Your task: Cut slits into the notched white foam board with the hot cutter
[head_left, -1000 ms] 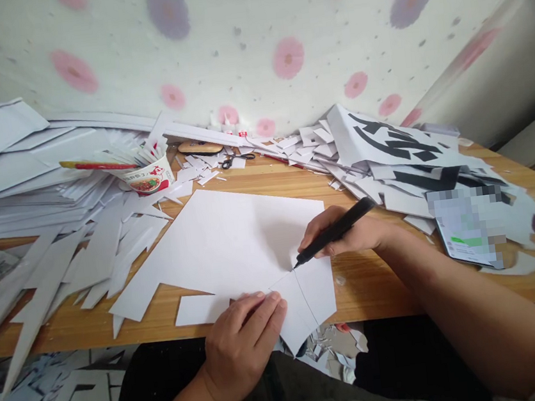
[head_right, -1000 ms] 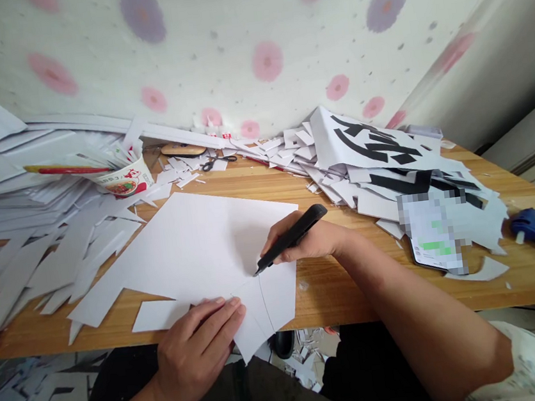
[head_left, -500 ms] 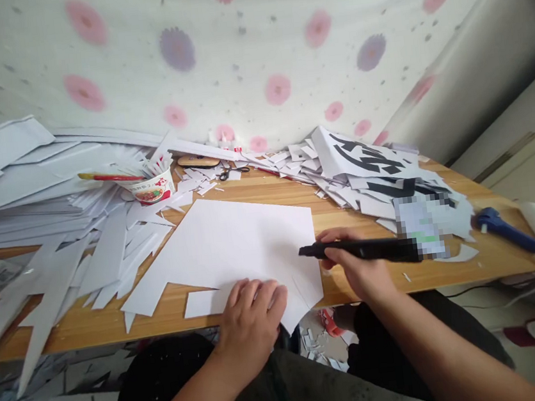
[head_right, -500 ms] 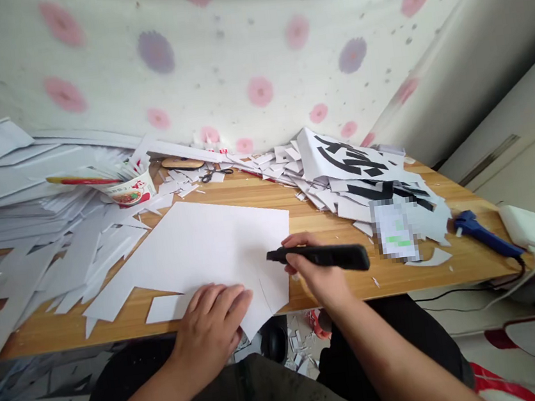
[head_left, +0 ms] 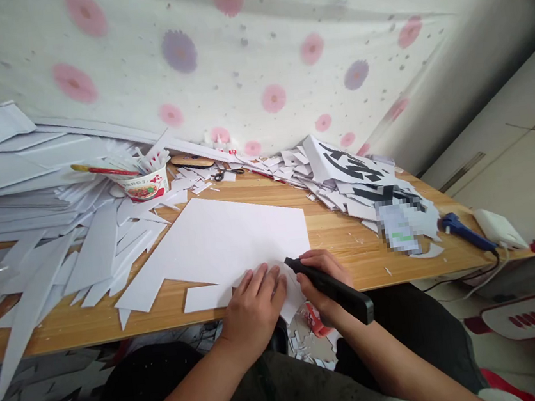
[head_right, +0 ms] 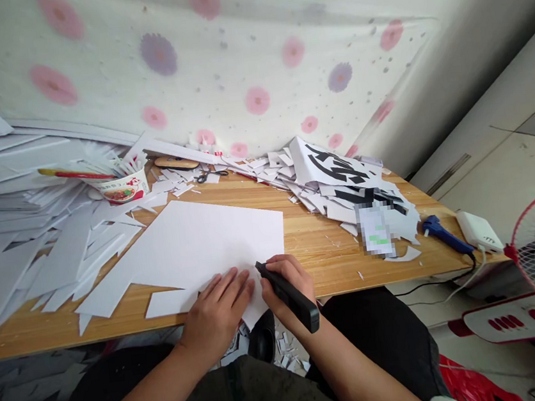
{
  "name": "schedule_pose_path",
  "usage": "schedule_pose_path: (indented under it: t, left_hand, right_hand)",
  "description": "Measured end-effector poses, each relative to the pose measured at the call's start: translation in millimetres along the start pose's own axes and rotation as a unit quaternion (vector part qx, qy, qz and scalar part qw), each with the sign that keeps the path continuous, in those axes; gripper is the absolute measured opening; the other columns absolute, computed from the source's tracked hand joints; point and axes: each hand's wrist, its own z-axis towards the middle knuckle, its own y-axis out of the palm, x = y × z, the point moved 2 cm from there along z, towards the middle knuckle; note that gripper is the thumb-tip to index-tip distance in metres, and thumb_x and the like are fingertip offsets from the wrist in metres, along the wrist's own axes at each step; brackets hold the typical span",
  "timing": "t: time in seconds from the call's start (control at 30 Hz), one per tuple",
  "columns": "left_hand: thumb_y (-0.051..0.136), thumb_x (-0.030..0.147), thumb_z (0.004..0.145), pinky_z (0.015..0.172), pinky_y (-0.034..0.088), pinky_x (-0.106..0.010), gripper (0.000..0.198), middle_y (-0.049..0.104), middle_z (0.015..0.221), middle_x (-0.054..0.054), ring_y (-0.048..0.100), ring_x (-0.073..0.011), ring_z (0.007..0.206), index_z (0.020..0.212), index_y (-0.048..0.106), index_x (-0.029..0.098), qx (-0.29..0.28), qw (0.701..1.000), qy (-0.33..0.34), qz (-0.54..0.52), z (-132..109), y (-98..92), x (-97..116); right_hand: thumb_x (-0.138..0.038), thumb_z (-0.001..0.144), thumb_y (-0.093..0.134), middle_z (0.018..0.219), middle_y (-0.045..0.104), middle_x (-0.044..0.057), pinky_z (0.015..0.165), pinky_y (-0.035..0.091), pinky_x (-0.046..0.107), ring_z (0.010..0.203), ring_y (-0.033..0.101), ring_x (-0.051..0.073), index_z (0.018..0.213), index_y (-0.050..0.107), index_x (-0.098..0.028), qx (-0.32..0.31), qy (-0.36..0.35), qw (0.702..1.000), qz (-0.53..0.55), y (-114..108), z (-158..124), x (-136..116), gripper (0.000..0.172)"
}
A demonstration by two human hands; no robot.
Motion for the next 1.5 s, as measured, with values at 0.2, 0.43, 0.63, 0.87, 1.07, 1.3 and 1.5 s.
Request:
schedule_pose_path:
  t: [0.2, 0.43, 0.63, 0.87, 1.07, 1.3, 1.5]
  left_hand:
    - [0.049, 0.012, 0.09, 0.095, 0.05, -0.044, 0.03, 0.066, 0.124, -0.005, 0.06, -0.027, 0.114, 0.115, 0.064, 0.02, 0.017, 1.0, -0.004, -0.004, 1, -1.5, 1]
    - [0.049, 0.015, 0.091, 0.093, 0.051, -0.045, 0.028, 0.066, 0.123, -0.006, 0.06, -0.0273, 0.114, 0.115, 0.063, 0.021, 0.006, 1.0, -0.006, -0.006, 3, -4.0, 1]
    - [0.053, 0.016, 0.091, 0.092, 0.051, -0.043, 0.023, 0.067, 0.12, -0.004, 0.061, -0.026, 0.113, 0.111, 0.064, 0.022, 0.001, 1.0, -0.01, -0.002, 5, -4.8, 1]
    - [0.054, 0.016, 0.09, 0.094, 0.05, -0.041, 0.024, 0.066, 0.122, -0.004, 0.06, -0.0249, 0.115, 0.112, 0.064, 0.021, -0.023, 1.0, -0.013, -0.011, 6, -3.1, 0]
    - [0.058, 0.019, 0.084, 0.1, 0.047, -0.046, 0.032, 0.062, 0.129, -0.008, 0.056, -0.0298, 0.12, 0.116, 0.063, 0.019, -0.029, 0.998, -0.012, -0.057, -2, -29.6, 6]
    - [0.057, 0.04, 0.089, 0.06, 0.05, -0.021, 0.03, 0.065, 0.065, -0.002, 0.061, -0.0131, 0.063, 0.07, 0.066, 0.019, -0.034, 0.802, -0.332, -0.495, -56, -30.1, 21]
    - [0.083, 0.066, 0.053, 0.073, 0.058, -0.033, 0.066, 0.072, 0.094, -0.013, 0.068, -0.0246, 0.083, 0.092, 0.062, 0.016, -0.107, 0.341, -0.637, -0.683, -42, -1.8, 40]
  right_hand:
    - [-0.019, 0.08, 0.064, 0.095, 0.066, 0.006, 0.078, 0.057, 0.037, 0.085, 0.067, 0.021, 0.092, 0.061, -0.025, -0.013, -0.01, 1.0, -0.023, -1, -3, -5, 0.014]
    - [-0.018, 0.081, 0.063, 0.094, 0.068, 0.009, 0.073, 0.06, 0.036, 0.081, 0.07, 0.022, 0.096, 0.061, -0.024, -0.063, -0.058, 0.993, -0.078, -4, -5, -15, 0.017]
    - [-0.016, 0.079, 0.062, 0.095, 0.069, 0.009, 0.072, 0.061, 0.036, 0.081, 0.071, 0.023, 0.099, 0.062, -0.025, -0.074, -0.078, 0.991, -0.082, -17, -15, -20, 0.022]
    - [-0.014, 0.08, 0.064, 0.097, 0.069, 0.009, 0.069, 0.058, 0.035, 0.08, 0.07, 0.021, 0.102, 0.061, -0.025, -0.116, -0.049, 0.992, -0.025, -48, -40, -25, 0.025]
    - [-0.024, 0.081, 0.061, 0.074, 0.065, 0.004, 0.062, 0.053, 0.034, 0.067, 0.063, 0.02, 0.077, 0.062, -0.024, -0.102, 0.102, 0.987, 0.071, -86, -36, -5, 0.004]
    - [-0.02, 0.072, 0.058, 0.065, 0.059, 0.001, 0.061, 0.048, 0.03, 0.064, 0.057, 0.018, 0.069, 0.057, -0.022, -0.115, 0.201, 0.965, 0.122, -66, -22, 9, 0.004]
    - [-0.017, 0.072, 0.059, 0.066, 0.06, 0.0, 0.062, 0.043, 0.026, 0.064, 0.055, 0.014, 0.07, 0.061, -0.018, -0.19, 0.26, 0.941, 0.103, -39, -32, 1, 0.004]
